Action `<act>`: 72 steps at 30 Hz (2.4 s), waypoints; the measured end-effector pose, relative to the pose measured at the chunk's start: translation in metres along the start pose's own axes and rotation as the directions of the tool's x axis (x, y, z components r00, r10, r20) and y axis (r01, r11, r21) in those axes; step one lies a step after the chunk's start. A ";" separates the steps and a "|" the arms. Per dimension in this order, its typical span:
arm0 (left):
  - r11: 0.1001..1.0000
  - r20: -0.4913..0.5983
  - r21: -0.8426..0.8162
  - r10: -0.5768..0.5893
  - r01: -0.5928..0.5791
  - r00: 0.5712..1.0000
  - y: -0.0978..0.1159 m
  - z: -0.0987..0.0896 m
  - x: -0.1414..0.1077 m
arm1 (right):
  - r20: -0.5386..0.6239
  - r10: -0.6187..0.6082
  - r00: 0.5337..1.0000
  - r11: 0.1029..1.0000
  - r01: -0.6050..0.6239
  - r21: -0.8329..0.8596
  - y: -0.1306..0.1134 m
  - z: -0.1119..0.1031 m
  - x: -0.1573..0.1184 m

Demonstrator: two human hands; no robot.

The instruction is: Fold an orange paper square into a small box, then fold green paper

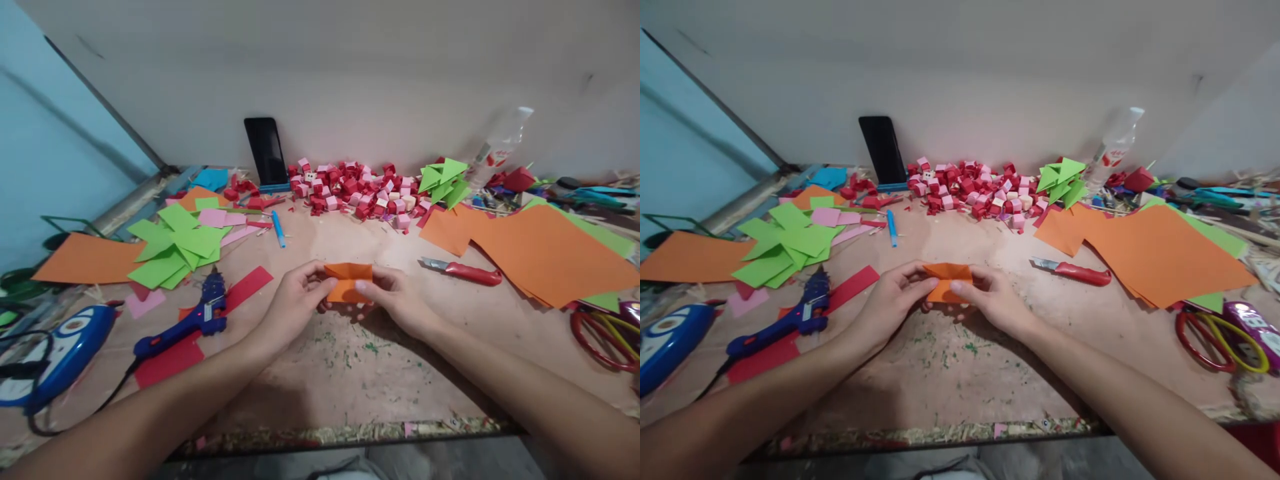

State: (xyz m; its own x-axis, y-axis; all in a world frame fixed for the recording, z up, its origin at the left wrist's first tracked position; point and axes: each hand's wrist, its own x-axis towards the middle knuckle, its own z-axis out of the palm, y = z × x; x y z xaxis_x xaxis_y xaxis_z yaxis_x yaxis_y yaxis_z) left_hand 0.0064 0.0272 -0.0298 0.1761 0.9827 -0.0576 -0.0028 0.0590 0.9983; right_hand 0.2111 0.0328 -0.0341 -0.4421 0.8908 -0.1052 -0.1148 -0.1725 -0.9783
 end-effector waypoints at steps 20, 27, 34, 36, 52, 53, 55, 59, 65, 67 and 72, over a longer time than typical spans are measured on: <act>0.995 0.108 0.098 0.002 -0.012 0.994 -0.005 -0.008 0.005 | 0.001 -0.075 0.997 0.989 0.075 -0.128 0.008 -0.002 0.002; 0.994 0.119 0.105 -0.010 -0.003 0.993 -0.005 -0.007 0.004 | -0.025 -0.042 0.999 0.991 0.038 -0.131 0.012 -0.004 0.002; 0.994 0.102 0.108 0.015 -0.027 0.995 -0.004 -0.007 0.003 | -0.021 -0.039 0.999 0.996 0.038 -0.083 0.010 -0.002 0.002; 0.995 0.098 0.096 0.019 -0.028 0.995 -0.003 -0.007 0.002 | -0.015 -0.036 0.999 0.997 0.035 -0.070 0.009 -0.002 0.002; 0.998 0.008 0.059 0.032 -0.033 0.999 0.007 -0.003 -0.001 | 0.032 -0.026 0.999 1.000 0.026 0.015 0.007 -0.003 0.002; 0.999 0.013 0.040 0.026 -0.027 1.000 0.006 -0.003 -0.001 | 0.037 -0.021 0.999 1.000 0.020 0.014 0.007 -0.003 0.002; 1.000 0.021 -0.003 0.006 -0.006 1.000 0.004 -0.003 -0.001 | 0.037 -0.019 0.999 1.000 0.019 0.006 0.007 -0.003 0.002; 0.999 0.025 -0.049 -0.016 0.017 1.000 0.001 -0.004 -0.002 | 0.040 -0.034 0.999 0.999 0.034 -0.006 0.007 -0.003 0.002; 0.999 0.028 0.023 0.040 -0.041 0.999 0.003 -0.003 -0.003 | 0.017 -0.041 0.999 0.999 0.042 -0.025 0.007 -0.004 0.002; 0.998 0.034 0.033 0.052 -0.053 0.998 0.004 -0.003 -0.002 | 0.013 -0.037 0.999 0.999 0.038 -0.022 0.007 -0.004 0.002; 0.998 0.050 0.025 0.063 -0.064 0.997 0.003 -0.002 -0.002 | 0.001 -0.042 0.999 0.998 0.042 -0.049 0.007 -0.005 0.002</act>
State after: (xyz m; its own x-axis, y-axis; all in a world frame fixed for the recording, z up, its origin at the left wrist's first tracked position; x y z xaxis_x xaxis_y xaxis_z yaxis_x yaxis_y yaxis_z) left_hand 0.0042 0.0256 -0.0264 0.2251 0.9743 0.0057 0.0111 -0.0085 0.9999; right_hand 0.2136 0.0353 -0.0419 -0.4381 0.8967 -0.0641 -0.0898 -0.1146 -0.9894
